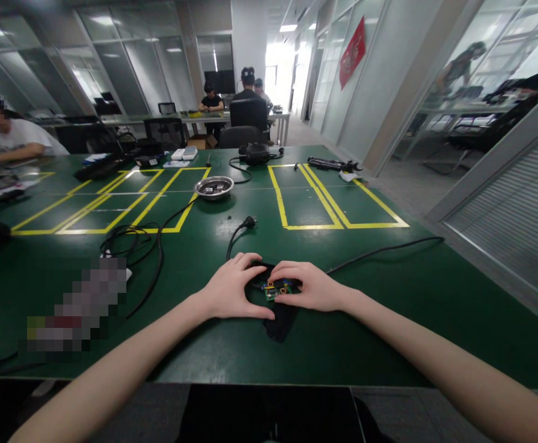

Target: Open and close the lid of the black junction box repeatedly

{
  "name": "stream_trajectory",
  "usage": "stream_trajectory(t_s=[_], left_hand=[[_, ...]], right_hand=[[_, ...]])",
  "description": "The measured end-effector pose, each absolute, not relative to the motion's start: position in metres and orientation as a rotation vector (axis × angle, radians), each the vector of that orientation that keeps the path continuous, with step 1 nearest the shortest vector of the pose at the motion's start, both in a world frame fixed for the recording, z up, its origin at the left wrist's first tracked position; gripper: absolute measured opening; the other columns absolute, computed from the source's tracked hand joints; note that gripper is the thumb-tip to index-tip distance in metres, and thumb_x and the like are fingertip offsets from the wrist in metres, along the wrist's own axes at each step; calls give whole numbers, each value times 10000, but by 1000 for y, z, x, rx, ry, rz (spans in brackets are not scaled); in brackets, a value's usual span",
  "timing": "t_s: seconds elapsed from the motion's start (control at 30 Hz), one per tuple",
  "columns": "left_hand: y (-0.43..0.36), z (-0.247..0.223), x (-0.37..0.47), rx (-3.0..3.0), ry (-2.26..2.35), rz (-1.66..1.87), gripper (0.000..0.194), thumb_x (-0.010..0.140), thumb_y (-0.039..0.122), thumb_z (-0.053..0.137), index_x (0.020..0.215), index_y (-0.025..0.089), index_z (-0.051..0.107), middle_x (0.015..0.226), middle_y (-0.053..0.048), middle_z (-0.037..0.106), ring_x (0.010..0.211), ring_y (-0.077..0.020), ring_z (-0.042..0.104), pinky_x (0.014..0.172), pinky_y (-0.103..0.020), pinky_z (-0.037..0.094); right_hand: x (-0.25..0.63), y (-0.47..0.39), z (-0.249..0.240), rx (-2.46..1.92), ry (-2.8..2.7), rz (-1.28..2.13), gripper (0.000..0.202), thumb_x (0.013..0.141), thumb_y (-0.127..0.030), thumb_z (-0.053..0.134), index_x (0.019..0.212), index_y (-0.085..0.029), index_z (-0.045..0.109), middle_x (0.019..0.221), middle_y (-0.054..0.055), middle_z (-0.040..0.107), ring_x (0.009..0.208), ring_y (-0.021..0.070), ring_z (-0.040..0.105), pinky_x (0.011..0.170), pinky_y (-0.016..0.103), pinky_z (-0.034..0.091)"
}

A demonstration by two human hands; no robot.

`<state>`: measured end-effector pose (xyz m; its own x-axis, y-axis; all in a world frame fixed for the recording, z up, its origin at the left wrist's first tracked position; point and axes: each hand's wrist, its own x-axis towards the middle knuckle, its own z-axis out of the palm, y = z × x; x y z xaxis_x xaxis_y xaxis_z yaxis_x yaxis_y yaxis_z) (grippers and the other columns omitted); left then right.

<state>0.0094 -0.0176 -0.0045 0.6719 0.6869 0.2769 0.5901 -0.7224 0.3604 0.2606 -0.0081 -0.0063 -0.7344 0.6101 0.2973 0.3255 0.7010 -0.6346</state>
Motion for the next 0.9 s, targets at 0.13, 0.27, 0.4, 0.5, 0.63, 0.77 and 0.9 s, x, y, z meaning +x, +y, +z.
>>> stream_trajectory(t_s=[0.13, 0.27, 0.4, 0.5, 0.63, 0.77, 0.9], left_hand=[[-20, -5, 12, 2630, 1034, 570, 867, 640, 728, 861, 1327, 233, 675, 1397, -153, 586, 1219, -368, 588, 1052, -546, 525], [-17, -4, 9, 2622, 1045, 574, 764, 692, 645, 868, 1302, 220, 689, 1362, -149, 603, 1206, -353, 603, 1044, -519, 538], [-18, -3, 9, 2621, 1048, 558, 771, 704, 642, 862, 1297, 179, 690, 1369, -176, 599, 1208, -363, 604, 1042, -536, 540], [-20, -3, 10, 2632, 1045, 544, 869, 673, 702, 857, 1353, 199, 660, 1436, -186, 565, 1254, -385, 580, 1069, -570, 517], [-21, -2, 10, 2636, 1028, 502, 951, 613, 725, 881, 1383, 219, 645, 1483, -183, 538, 1290, -400, 554, 1082, -580, 502], [-20, 0, 10, 2617, 995, 515, 884, 644, 691, 880, 1341, 188, 673, 1462, -194, 553, 1271, -397, 563, 1077, -587, 502], [-20, 1, 11, 2600, 958, 531, 886, 632, 649, 906, 1343, 177, 670, 1435, -193, 567, 1268, -385, 565, 1095, -567, 499]], right_hand=[[261, -9, -4, -740, -2418, 763, 233, 883, -289, 770, 1105, -215, 764, 1111, 75, 735, 1004, 223, 716, 896, 338, 565], [261, -11, -3, -731, -2444, 765, 224, 881, -296, 768, 1087, -207, 773, 1144, 81, 722, 1010, 221, 711, 895, 328, 565], [259, -13, -2, -816, -2444, 735, 221, 892, -302, 755, 1092, -212, 770, 1117, 76, 724, 993, 223, 713, 876, 333, 565], [257, -15, -2, -853, -2454, 691, 225, 908, -331, 742, 1101, -219, 770, 1116, 77, 722, 983, 226, 716, 868, 338, 569], [255, -21, -3, -803, -2443, 598, 255, 921, -330, 728, 1141, -207, 767, 1172, 94, 701, 1016, 231, 715, 887, 342, 572], [252, -26, -4, -821, -2460, 569, 257, 930, -339, 725, 1147, -210, 774, 1152, 90, 699, 974, 220, 717, 870, 341, 576], [250, -25, -6, -872, -2485, 546, 256, 929, -339, 727, 1147, -212, 775, 1120, 77, 704, 948, 214, 720, 861, 339, 578]])
